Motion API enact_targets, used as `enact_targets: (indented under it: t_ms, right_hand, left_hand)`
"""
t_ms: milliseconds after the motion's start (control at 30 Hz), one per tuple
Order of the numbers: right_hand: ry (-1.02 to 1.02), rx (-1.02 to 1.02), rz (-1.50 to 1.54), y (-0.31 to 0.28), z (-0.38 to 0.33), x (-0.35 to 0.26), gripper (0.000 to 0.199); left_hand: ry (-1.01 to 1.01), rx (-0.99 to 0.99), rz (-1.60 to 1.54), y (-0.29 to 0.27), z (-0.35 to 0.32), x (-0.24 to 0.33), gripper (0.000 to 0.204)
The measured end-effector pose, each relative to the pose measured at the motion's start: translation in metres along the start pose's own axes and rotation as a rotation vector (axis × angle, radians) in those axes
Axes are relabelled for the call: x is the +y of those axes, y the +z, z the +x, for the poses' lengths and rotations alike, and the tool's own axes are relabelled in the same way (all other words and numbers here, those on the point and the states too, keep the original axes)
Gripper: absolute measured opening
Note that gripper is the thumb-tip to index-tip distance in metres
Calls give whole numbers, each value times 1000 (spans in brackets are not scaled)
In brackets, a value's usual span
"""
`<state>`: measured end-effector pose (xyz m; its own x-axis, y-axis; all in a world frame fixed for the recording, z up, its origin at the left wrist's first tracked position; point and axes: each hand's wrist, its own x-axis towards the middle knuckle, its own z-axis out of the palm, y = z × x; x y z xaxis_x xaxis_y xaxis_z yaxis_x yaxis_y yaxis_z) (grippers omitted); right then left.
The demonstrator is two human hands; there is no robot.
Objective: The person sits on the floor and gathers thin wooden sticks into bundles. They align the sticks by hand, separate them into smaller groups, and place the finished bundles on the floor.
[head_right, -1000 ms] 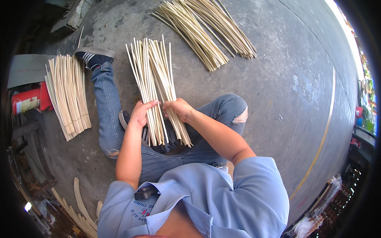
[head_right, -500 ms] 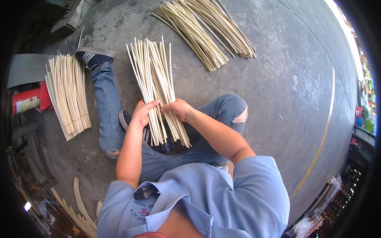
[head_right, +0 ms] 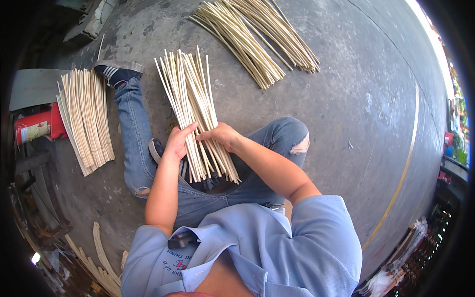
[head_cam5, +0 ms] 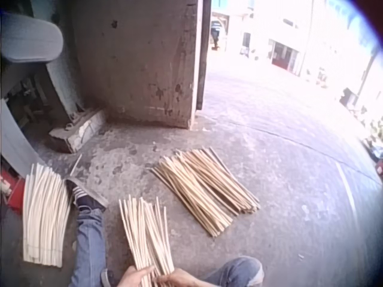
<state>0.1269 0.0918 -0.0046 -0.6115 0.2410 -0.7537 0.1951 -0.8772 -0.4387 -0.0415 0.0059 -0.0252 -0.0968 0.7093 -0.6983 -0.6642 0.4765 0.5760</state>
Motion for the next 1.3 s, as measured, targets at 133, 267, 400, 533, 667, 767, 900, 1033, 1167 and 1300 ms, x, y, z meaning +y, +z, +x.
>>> enact_targets:
  t_ms: [133,267,400,533,667,767,900,1033,1167,1300]
  right_hand:
    - [8,22,-51,-2,5,3,45]
    - [-5,17,-8,-11,12,10,35]
    - [36,12,-22,-11,5,4,28]
    - [30,28,-28,-12,7,4,25]
    - [56,58,-32,-4,5,2,26]
    - [51,69,-12,-8,4,1,28]
    - [26,63,26,-7,4,1,29]
    - [24,64,31,-2,0,-3,28]
    - [30,66,24,0,-2,-5,24]
    - [48,64,23,-1,-1,-5,22]
  left_hand:
    - [14,50,46,6,3,-4,33]
    - [-10,36,74,-2,3,-1,26]
    - [-36,70,41,-6,2,2,25]
    - [-25,52,-22,6,2,1,24]
    - [-29,95,78,-7,0,-1,25]
    - [3,76,76,3,-1,0,27]
    - [-10,58,32,11,-6,4,31]
    - [-18,-24,-9,0,-5,6,29]
    - [-14,-42,68,-12,-2,8,24]
    - [-22,-9,69,-14,1,9,21]
